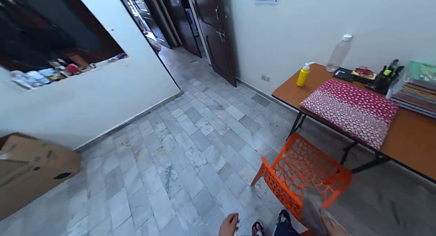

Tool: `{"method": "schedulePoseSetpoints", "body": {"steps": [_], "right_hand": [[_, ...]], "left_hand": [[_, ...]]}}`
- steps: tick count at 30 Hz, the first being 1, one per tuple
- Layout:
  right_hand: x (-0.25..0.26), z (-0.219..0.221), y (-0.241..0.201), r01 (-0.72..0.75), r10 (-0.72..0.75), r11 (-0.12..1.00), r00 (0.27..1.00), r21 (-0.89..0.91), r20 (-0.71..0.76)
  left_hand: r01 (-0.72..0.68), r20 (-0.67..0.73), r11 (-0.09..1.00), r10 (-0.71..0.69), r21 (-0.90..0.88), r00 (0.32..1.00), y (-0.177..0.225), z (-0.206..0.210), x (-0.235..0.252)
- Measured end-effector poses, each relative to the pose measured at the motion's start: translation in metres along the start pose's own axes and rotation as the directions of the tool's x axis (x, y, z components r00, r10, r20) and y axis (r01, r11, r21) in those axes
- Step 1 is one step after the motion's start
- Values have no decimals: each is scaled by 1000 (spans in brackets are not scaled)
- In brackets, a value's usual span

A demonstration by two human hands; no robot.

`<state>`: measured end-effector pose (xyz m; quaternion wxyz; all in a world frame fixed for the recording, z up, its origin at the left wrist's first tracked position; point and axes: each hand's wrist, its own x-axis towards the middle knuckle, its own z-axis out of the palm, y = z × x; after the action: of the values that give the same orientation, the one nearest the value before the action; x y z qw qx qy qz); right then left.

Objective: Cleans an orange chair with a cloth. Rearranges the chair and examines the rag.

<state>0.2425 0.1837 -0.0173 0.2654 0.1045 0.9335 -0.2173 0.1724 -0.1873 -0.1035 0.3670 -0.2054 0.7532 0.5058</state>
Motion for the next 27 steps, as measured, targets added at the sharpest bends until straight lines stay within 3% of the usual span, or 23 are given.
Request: {"method": "schedulePoseSetpoints", "body": {"steps": [6, 9, 13, 16, 18, 20, 22, 24, 27], "right_hand": [[92, -35, -119, -3, -10, 996, 989, 91, 148], [128, -49, -141, 16, -52, 982, 981, 190, 187], [141, -45, -102, 130, -242, 907, 939, 401, 242], [104, -34, -38, 103, -298, 840, 908, 533, 294], [62, -23, 16, 7, -232, 804, 924, 594, 303], [26, -16, 64, -156, -70, 789, 938, 594, 339], [7, -10, 92, -352, 122, 758, 903, 549, 411], [8, -9, 93, -466, 231, 729, 857, 501, 461], [42, -25, 54, -479, 227, 778, 818, 408, 528]], "left_hand": [[-319, -92, 941, 330, 116, 939, 145, 12, 28], [-400, -117, 877, 441, 265, 890, 201, 28, 38], [-461, -49, 757, 542, 463, 839, 233, 47, 72], [-466, -4, 670, 573, 578, 819, 239, 53, 87], [-457, 47, 607, 568, 650, 822, 243, 54, 94], [-444, 86, 560, 550, 700, 830, 245, 53, 107], [-402, 110, 565, 479, 720, 871, 242, 51, 118], [-385, 147, 594, 409, 706, 901, 238, 51, 127], [-426, 238, 591, 371, 685, 898, 240, 50, 133]]}}
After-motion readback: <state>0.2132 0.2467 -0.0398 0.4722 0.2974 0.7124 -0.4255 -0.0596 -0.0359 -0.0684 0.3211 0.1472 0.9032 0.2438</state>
